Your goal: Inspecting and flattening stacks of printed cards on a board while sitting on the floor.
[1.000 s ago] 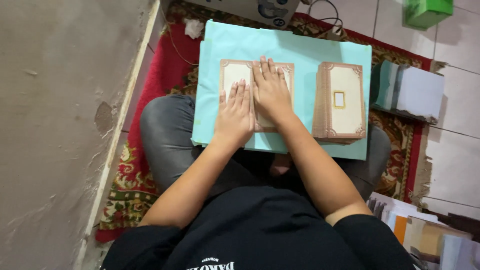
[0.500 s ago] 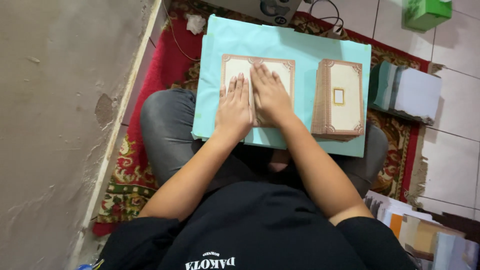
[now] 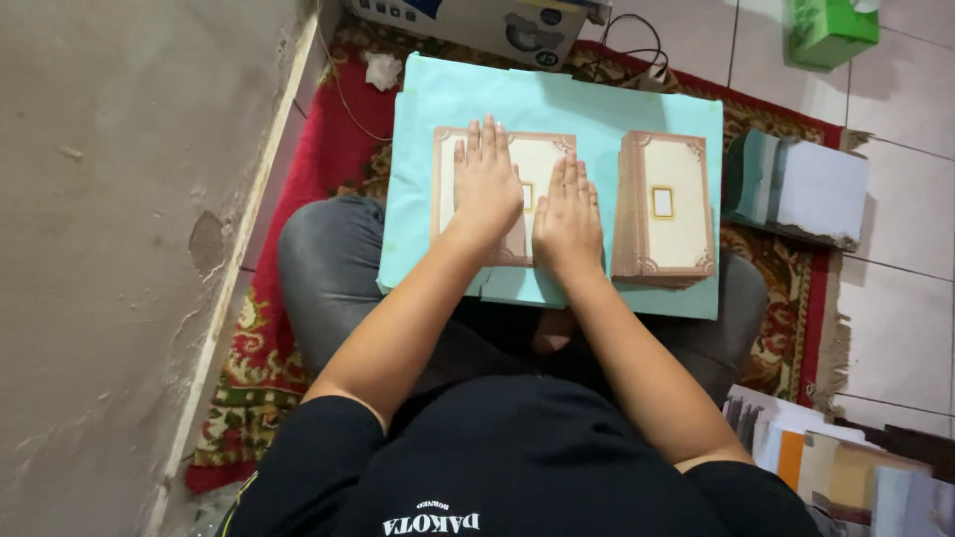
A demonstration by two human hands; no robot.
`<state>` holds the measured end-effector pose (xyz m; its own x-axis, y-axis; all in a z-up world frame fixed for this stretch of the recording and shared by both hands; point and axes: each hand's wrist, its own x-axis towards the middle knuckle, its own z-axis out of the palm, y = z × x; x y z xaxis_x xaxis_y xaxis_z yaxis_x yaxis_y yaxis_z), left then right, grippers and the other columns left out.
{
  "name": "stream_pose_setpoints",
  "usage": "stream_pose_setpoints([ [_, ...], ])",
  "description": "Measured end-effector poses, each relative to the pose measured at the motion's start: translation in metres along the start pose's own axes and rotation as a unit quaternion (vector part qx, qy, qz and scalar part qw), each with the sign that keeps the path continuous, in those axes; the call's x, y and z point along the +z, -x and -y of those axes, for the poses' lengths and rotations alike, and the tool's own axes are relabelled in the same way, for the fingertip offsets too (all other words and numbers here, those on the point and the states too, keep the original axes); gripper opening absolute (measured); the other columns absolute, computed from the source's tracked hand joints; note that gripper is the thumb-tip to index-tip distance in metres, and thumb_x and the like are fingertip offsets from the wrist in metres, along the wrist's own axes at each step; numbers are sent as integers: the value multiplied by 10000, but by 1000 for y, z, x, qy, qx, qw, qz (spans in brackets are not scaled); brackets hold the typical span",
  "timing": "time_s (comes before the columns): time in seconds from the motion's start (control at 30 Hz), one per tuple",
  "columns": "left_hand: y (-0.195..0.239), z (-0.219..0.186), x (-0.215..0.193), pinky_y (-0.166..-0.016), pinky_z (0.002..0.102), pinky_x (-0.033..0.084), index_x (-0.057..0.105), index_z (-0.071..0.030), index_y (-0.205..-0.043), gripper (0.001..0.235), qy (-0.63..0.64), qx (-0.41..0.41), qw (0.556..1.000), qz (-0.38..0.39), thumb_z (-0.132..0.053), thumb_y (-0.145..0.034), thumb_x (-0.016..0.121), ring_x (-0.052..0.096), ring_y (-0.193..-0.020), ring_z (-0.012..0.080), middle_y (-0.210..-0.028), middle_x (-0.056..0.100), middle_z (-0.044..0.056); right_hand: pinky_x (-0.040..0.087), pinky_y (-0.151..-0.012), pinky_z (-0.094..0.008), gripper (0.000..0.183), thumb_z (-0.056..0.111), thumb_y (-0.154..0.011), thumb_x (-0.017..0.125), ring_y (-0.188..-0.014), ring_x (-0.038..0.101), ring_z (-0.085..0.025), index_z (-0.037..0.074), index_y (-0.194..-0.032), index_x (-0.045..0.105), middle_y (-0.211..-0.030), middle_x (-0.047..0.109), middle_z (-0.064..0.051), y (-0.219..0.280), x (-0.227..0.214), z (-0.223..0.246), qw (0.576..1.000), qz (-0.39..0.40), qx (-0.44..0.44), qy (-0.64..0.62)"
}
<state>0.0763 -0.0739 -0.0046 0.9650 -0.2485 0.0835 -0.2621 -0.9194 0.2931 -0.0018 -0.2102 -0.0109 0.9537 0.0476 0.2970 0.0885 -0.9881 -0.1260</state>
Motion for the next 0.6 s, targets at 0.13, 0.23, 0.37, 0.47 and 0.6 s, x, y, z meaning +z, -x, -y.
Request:
stream_pose_setpoints([
  [0.13,5,1,-18,-1239,518,159,331,26,-1563,656,-14,23,1000,-6,-307,-1015,470,167,-1556,370,-1670,234,210,277,-1205,-504,604,236,-1015,430,-1507,332,-375,-37,-1550,368,-1618,345,-243,-2,-9,4,1000,1,-2,-1],
  [0.23,38,1,-42,-1248,494,50,248,-6,-1602,631,9,39,998,54,-304,-1049,302,81,-1578,318,-1701,152,176,262,-1210,-501,599,225,-1018,413,-1513,322,-375,-47,-1550,366,-1625,332,-247,-5,-6,1,1000,10,4,-12],
  [0.37,85,19,-40,-1223,552,190,335,-17,-1575,637,22,116,993,-22,-315,-1016,402,298,-1518,358,-1643,314,182,245,-1218,-505,622,225,-1010,421,-1518,312,-376,-49,-1562,340,-1637,308,-245,-3,-3,-1,1000,27,3,1],
  [0.47,92,28,-38,-1189,556,244,427,-36,-1533,605,10,108,988,-106,-285,-982,441,393,-1466,351,-1585,422,173,156,-1213,-559,625,227,-1017,427,-1524,290,-387,-58,-1566,338,-1639,308,-255,1,-16,13,1000,27,-1,15],
  [0.6,90,27,-30,-1145,589,282,440,-16,-1519,648,-6,89,986,-138,-277,-927,476,414,-1444,381,-1566,441,203,58,-1232,-570,635,259,-1031,419,-1521,300,-323,-31,-1584,305,-1630,357,-217,32,-15,45,996,23,-59,55],
])
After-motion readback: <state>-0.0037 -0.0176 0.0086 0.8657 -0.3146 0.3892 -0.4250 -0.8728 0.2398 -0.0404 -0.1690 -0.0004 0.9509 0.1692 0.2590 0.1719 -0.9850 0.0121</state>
